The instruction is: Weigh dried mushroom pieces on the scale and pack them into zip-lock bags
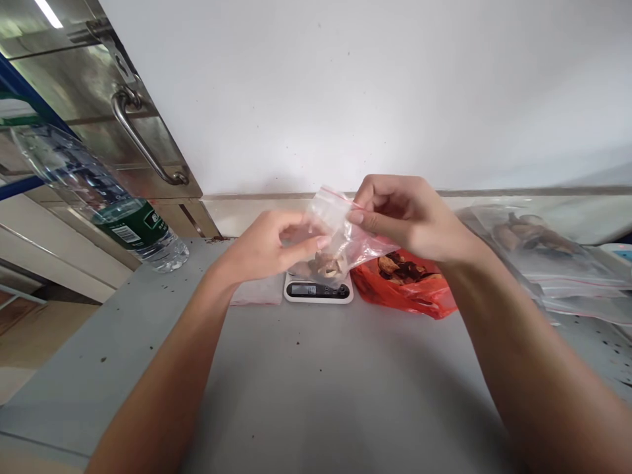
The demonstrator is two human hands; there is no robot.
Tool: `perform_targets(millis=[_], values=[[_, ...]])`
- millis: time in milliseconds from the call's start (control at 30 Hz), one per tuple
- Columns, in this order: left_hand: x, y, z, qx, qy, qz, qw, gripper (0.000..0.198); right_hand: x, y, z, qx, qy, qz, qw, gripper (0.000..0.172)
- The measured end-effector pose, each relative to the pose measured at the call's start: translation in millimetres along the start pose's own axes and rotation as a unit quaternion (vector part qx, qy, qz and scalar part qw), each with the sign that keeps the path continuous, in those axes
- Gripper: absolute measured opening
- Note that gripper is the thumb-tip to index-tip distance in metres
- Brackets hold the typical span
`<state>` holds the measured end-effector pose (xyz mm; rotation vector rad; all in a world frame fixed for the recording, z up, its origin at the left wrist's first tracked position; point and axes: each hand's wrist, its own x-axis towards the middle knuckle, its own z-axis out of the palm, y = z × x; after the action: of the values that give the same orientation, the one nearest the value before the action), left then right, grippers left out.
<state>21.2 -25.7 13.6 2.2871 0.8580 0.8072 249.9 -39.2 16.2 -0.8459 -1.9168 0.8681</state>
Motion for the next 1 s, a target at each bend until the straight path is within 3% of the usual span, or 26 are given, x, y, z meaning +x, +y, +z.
perform_targets(millis=[100,300,467,667,833,1000], values=[[1.5,-0.9,2.5,0.023,-0.027,-0.015,0.999,0.032,0.2,-3.0,0.8,-0.021,-0.005,0.010,1.000,0.029],[2.3,0.4,5.8,0.004,-0.053,-0.014,0.999,0.029,2.9,0.6,3.2,-0.078,-0.020,-0.044,0.996,0.033],[1.4,0.6,2.8,0.010,-0.060,-0.027,0.998,0.029,1.2,1.7,3.0,-0.051,-0.013,-0.018,0.998,0.040],[0.7,2.4,3.7,0.036,-0.088,-0.044,0.994,0.024,3.6,4.8,7.3,-0.127,0.008,-0.031,0.991,0.027],[-0.8,0.5,-0.1,-0.008,-0.108,-0.057,0.993,0.022,5.5,14.4,11.5,-0.132,0.052,-0.032,0.989,0.026],[-2.4,-1.2,-5.4,-0.083,-0.088,-0.109,0.987,0.021,3.1,16.7,3.2,-0.082,0.061,0.005,0.995,0.040]])
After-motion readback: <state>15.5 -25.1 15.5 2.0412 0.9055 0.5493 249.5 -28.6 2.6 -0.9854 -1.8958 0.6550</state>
